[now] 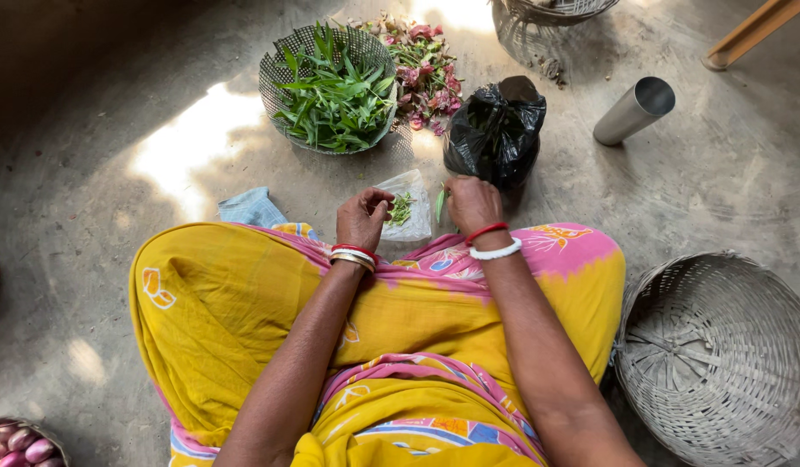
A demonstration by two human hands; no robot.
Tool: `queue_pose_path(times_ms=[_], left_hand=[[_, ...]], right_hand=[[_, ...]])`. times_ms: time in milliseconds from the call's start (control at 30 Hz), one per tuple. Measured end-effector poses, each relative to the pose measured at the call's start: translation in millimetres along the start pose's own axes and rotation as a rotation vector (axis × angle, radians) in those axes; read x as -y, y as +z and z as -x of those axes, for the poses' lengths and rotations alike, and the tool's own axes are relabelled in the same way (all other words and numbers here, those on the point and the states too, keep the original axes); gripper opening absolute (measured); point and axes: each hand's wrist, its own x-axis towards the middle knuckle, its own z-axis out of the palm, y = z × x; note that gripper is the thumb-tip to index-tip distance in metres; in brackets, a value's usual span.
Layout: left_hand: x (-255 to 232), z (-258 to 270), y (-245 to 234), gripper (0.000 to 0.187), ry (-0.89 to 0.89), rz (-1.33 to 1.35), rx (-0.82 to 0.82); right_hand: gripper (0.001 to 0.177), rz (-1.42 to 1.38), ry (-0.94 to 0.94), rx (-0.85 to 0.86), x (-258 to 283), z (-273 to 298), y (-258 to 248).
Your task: The person sits on the floor and sorts green leafy vegetables by hand, picking up leaves from a basket, separating them, and placing them into a plastic bag. The person handles the leaves one at a time and occasionally adjusts the pile.
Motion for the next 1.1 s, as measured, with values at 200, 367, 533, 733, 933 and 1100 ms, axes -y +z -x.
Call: queue_pose_path(times_ms=[200,367,533,733,933,1100], left_hand=[[7,7,-2,0.015,0.041,-0.014,0.004],[24,8,1,0.015,-0.048,0.086,0.087],[37,11,3,0.023,-0.032,0.203,0.166],[44,1,9,0.028,0.118,0.39,0.175],[52,-2,7,0.022,0.094,0.479,0.106],[52,-7,5,0.024,0.095,0.614,-0.018]], right_hand=[[0.014,0.19,0.098,0.07,-28,-11,62],[0.014,0.129,0.132,0.088,-23,-9,51],[0.016,-0.388,0.203,-0.127,17,22,17],[0.015,-0.731,0.139,-0.07,55,38,13],[0.016,-0.718,0.113,-0.041,63,37,14],[0.016,-0.755,0.13,-0.034,69,36,13]])
